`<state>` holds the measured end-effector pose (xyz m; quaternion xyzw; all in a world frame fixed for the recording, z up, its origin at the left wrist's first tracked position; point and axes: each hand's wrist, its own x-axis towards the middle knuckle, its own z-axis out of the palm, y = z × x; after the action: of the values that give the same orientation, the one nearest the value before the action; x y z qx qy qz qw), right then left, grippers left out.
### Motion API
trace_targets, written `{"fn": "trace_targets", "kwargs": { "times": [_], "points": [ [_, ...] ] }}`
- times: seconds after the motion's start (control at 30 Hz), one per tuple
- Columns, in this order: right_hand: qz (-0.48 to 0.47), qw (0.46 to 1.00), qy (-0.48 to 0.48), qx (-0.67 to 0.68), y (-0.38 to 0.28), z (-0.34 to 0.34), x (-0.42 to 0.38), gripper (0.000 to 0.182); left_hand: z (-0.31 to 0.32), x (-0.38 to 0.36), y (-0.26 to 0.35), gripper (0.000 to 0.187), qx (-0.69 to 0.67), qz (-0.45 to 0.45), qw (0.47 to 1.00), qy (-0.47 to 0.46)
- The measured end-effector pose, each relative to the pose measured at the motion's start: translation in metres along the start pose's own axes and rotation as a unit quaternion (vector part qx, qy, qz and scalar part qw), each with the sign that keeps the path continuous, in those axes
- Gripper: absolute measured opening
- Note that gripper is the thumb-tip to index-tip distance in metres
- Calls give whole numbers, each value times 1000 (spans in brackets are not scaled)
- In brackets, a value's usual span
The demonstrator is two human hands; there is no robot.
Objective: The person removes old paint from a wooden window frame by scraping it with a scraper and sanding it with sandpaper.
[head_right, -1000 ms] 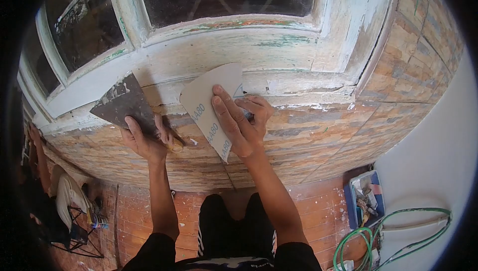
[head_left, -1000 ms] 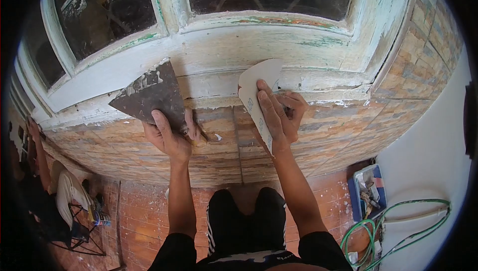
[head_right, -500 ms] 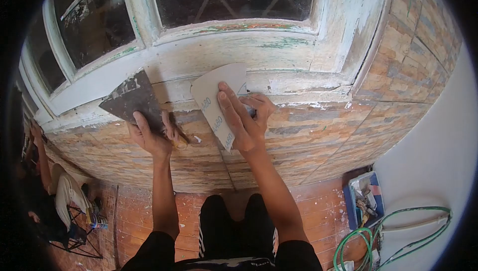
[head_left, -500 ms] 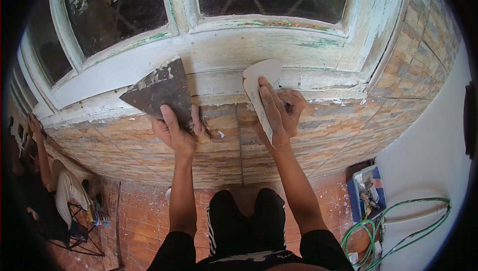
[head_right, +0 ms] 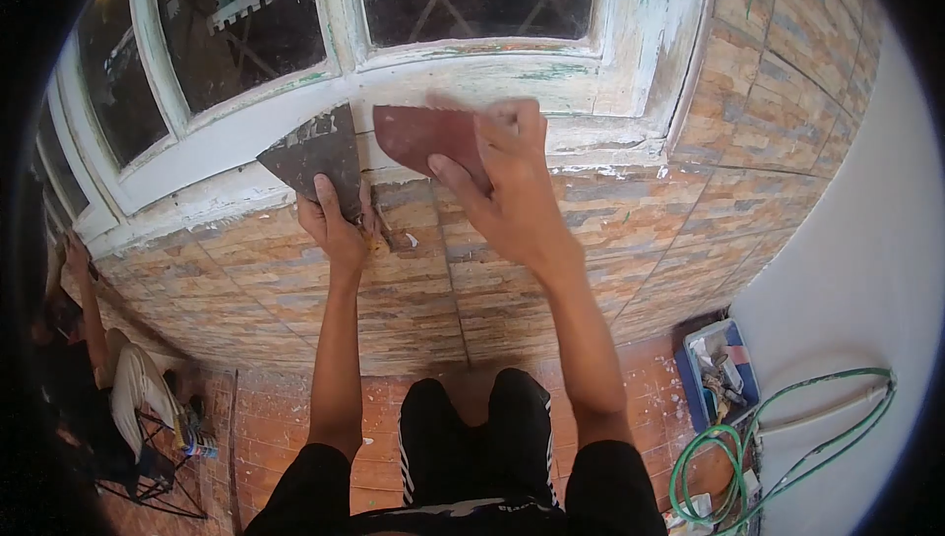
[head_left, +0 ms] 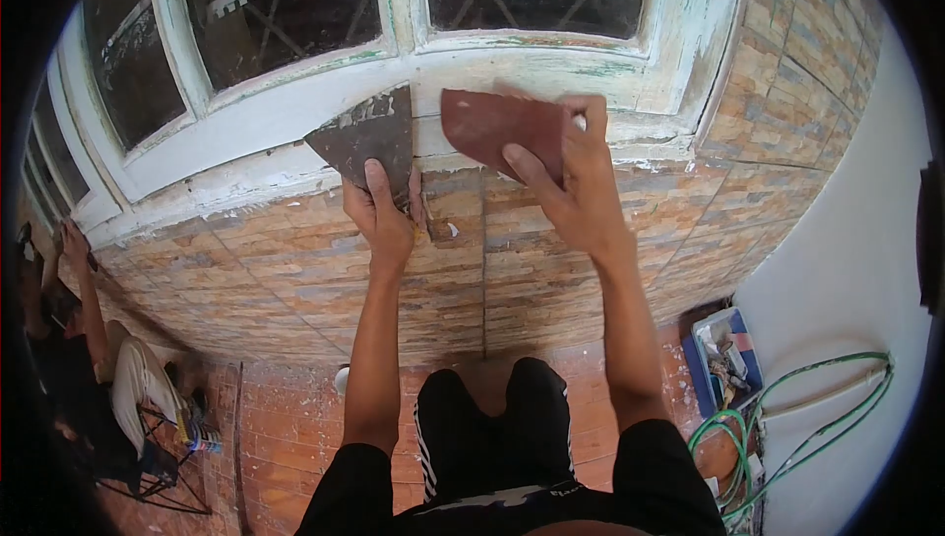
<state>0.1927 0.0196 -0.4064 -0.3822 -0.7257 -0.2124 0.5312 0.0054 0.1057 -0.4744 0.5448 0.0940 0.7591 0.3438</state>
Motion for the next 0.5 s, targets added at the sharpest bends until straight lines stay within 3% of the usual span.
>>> {"fn": "trace_targets", "kwargs": {
  "times": [0.07, 0.5],
  "points": [
    [-47, 991, -74, -104, -9, -12, 20, 23, 2, -1, 1, 31, 4, 2, 1000, 7],
    [0, 972, -41, -231, -15, 4, 13, 26, -1, 1, -1, 32, -2, -5, 1000, -9]
  ]
}}
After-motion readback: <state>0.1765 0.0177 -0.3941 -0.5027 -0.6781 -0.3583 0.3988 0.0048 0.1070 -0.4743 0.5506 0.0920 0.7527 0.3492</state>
